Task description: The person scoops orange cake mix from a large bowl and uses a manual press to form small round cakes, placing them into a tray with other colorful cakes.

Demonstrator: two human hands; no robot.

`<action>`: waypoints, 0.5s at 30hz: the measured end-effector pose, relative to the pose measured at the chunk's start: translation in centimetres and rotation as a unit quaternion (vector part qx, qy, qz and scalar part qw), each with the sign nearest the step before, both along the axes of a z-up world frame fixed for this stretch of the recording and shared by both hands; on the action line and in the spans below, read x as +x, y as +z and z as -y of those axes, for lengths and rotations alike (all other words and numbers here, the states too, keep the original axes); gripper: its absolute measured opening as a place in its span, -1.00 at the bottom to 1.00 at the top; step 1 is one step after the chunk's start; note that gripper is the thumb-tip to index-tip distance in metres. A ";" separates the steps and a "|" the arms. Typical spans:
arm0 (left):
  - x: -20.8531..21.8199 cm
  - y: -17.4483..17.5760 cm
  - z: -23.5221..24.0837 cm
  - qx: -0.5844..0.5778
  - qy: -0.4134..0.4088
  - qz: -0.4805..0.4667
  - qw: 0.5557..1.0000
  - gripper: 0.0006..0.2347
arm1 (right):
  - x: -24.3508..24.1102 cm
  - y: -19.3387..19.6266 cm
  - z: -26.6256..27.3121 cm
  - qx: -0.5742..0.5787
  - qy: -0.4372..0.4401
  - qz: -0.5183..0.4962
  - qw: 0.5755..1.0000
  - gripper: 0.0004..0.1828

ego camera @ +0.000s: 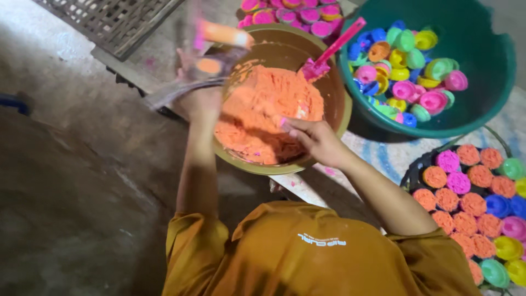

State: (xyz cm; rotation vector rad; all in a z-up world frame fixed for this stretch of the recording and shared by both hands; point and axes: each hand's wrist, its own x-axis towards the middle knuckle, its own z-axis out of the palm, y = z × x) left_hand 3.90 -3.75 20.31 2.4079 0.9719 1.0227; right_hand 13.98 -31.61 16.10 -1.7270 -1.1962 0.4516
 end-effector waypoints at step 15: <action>-0.5 -4.8 34.1 -0.631 -0.579 -0.014 0.516 -0.62 | -1.9 10.2 25.1 0.425 -0.091 -0.286 0.854 -0.03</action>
